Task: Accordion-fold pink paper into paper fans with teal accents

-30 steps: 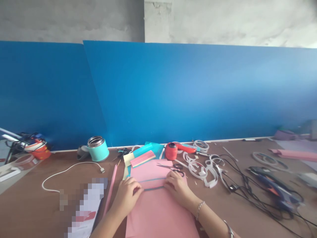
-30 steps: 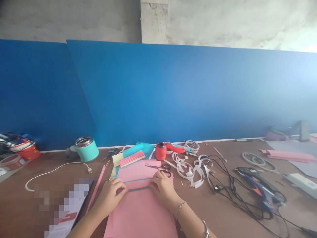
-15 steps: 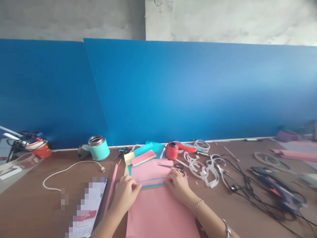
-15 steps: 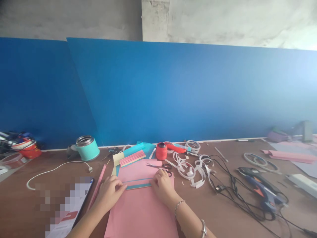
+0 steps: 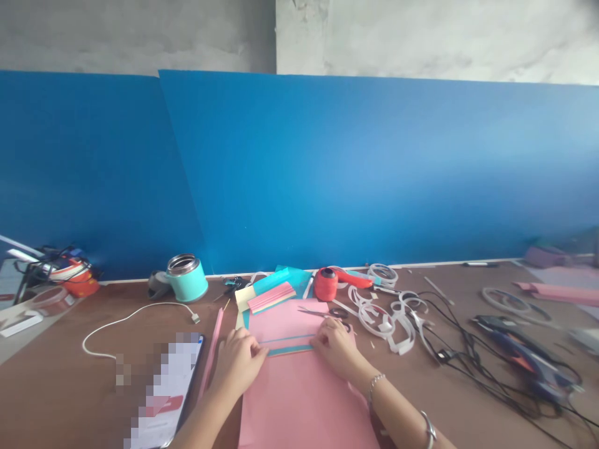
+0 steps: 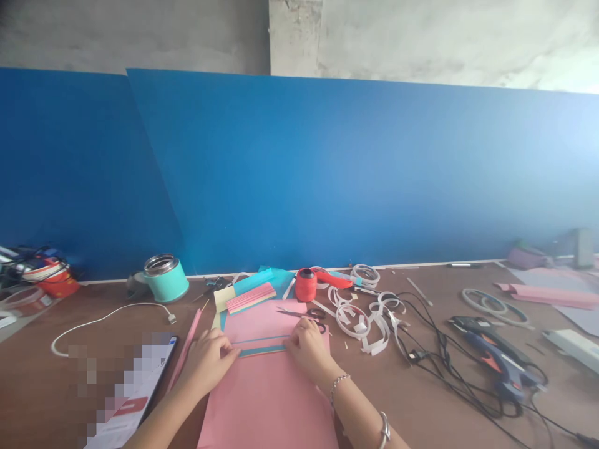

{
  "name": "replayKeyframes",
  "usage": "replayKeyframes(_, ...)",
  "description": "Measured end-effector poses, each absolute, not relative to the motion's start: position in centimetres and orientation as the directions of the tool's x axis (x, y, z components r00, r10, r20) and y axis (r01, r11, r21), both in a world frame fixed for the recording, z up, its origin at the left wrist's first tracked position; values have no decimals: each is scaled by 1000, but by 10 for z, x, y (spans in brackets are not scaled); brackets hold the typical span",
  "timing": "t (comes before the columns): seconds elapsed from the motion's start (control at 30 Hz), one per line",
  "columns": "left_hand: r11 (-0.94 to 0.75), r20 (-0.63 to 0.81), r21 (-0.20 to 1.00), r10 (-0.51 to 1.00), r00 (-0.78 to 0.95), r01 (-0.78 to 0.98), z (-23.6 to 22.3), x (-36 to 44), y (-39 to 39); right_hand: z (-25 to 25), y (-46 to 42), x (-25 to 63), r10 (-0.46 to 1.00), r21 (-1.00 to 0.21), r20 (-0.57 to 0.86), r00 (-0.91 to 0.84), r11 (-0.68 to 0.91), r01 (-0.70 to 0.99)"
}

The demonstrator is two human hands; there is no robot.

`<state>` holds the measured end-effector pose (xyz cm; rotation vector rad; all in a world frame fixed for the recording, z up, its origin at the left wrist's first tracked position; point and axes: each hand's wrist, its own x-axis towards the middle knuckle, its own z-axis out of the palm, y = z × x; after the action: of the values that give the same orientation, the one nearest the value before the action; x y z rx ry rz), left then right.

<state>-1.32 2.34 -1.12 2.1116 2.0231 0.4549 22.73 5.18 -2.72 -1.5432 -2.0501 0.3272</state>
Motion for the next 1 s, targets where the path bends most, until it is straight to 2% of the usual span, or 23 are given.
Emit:
replayKeyframes(0.13, -57, 106, 295, 994, 26, 954, -10, -13, 23, -26, 50, 228, 934, -469, 288, -213, 332, 819)
replayKeyframes(0.23, -98, 195, 257, 980, 48, 961, -9, -10, 19, -22, 44, 227, 920, -386, 320, -227, 346, 856)
replayKeyframes(0.3, -205, 290, 229, 948, 134, 952, -9, -6, 15, -20, 39, 225, 895, -305, 363, -261, 379, 874)
replayKeyframes(0.37, -373, 356, 188, 888, 290, 909, -10, -1, 12, -21, 35, 222, 844, -209, 403, -354, 461, 862)
replayKeyframes(0.47, -566, 385, 121, 784, 487, 815, -12, 6, 11, -29, 33, 218, 740, -99, 420, -525, 612, 784)
replayKeyframes(0.53, -604, 374, 106, 760, 531, 790, -13, 9, 12, -32, 34, 217, 701, -78, 413, -581, 663, 744)
replayKeyframes(0.67, -561, 327, 146, 805, 496, 815, -13, 3, 13, -24, 34, 224, 725, -86, 338, -601, 659, 747)
replayKeyframes(0.8, -476, 280, 182, 864, 418, 861, -9, -18, 15, -8, 29, 236, 800, -151, 264, -538, 586, 796)
replayKeyframes(0.9, -395, 293, 175, 895, 335, 902, -6, -32, 18, -7, 28, 239, 819, -146, 297, -490, 546, 825)
replayKeyframes(1.0, -267, 391, 189, 903, 177, 945, -6, -38, 20, -14, 32, 236, 774, -102, 387, -501, 576, 811)
